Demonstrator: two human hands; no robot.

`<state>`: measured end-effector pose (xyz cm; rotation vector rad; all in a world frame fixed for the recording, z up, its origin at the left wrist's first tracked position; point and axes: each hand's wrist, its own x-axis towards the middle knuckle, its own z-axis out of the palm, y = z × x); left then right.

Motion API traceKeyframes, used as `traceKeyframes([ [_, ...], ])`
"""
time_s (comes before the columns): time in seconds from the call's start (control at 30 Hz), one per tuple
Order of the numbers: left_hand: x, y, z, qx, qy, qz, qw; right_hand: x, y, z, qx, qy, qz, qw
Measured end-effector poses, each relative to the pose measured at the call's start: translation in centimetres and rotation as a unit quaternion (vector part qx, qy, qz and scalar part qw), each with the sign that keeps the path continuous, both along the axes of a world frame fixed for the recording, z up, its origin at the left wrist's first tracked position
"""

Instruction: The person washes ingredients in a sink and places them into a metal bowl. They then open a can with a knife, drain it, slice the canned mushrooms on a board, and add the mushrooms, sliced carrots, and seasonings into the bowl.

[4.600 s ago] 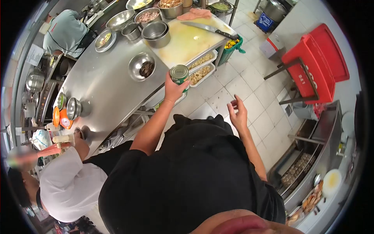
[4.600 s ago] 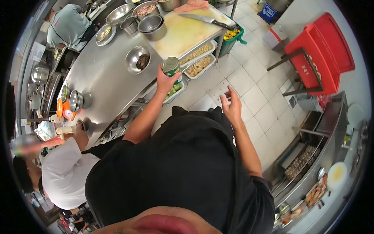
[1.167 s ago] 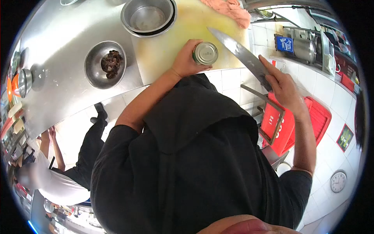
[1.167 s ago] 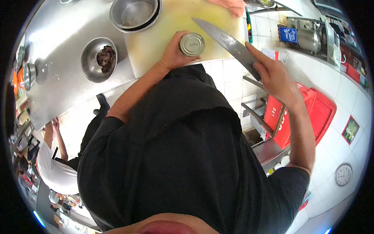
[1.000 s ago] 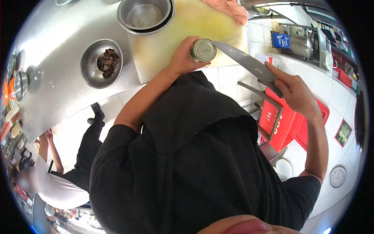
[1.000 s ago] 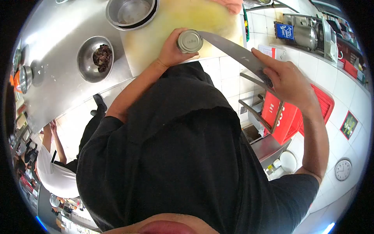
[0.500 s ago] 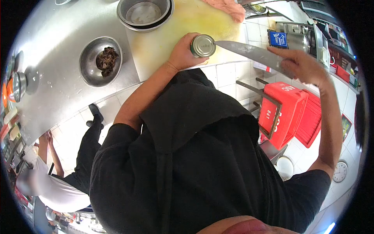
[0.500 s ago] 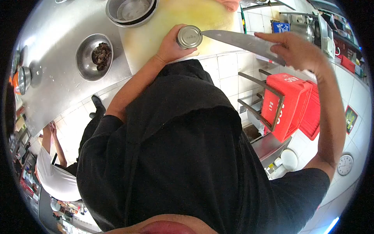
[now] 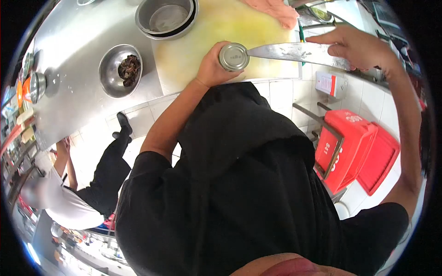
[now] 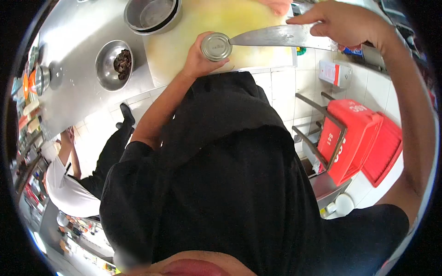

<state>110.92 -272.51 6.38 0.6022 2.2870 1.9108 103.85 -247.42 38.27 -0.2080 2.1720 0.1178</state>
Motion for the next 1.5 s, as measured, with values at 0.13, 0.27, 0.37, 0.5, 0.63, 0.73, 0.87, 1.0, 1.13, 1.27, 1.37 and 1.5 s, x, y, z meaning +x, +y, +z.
traceKeyframes([
  [0.13,0.0,0.4,0.9,-0.012,0.006,0.003,1.0,-1.6,10.0,-6.8,-0.189,-0.031,-0.028,0.981],
  [0.27,-0.2,1.3,0.9,-0.061,-0.002,0.018,0.998,-2.1,13.9,-10.4,-0.184,-0.055,-0.059,0.98],
  [0.37,0.4,1.5,0.8,-0.061,0.004,0.04,0.997,-1.1,12.0,-8.2,-0.172,-0.025,-0.096,0.98],
  [0.5,0.9,2.3,0.2,-0.04,-0.014,0.07,0.997,0.0,8.4,-4.1,-0.096,0.048,0.011,0.994],
  [0.63,1.3,2.4,-0.5,-0.011,0.027,0.087,0.996,0.4,4.1,-1.4,-0.025,0.032,0.03,0.999],
  [0.73,2.0,2.0,-1.7,0.046,0.008,0.079,0.996,2.0,1.2,0.0,0.012,0.04,0.039,0.998],
  [0.87,2.3,1.6,-1.5,0.003,0.025,0.09,0.996,4.8,0.3,0.2,-0.021,0.066,0.052,0.996],
  [1.0,2.1,1.5,-1.1,-0.001,0.032,0.089,0.996,9.0,0.0,-0.9,-0.064,0.083,-0.024,0.994],
  [1.13,2.0,1.2,-0.6,0.0,0.044,0.086,0.995,15.6,-1.7,-3.4,-0.095,0.134,-0.185,0.969],
  [1.27,1.7,0.9,-0.4,0.005,0.043,0.074,0.996,19.5,-1.6,-6.7,-0.154,0.169,-0.268,0.936],
  [1.37,1.7,0.9,0.1,0.016,0.037,0.069,0.997,18.5,0.8,-7.1,-0.172,0.139,-0.267,0.938],
  [1.5,1.5,0.5,-0.6,-0.014,0.065,0.061,0.996,16.1,5.9,-10.3,-0.256,0.144,-0.193,0.936],
])
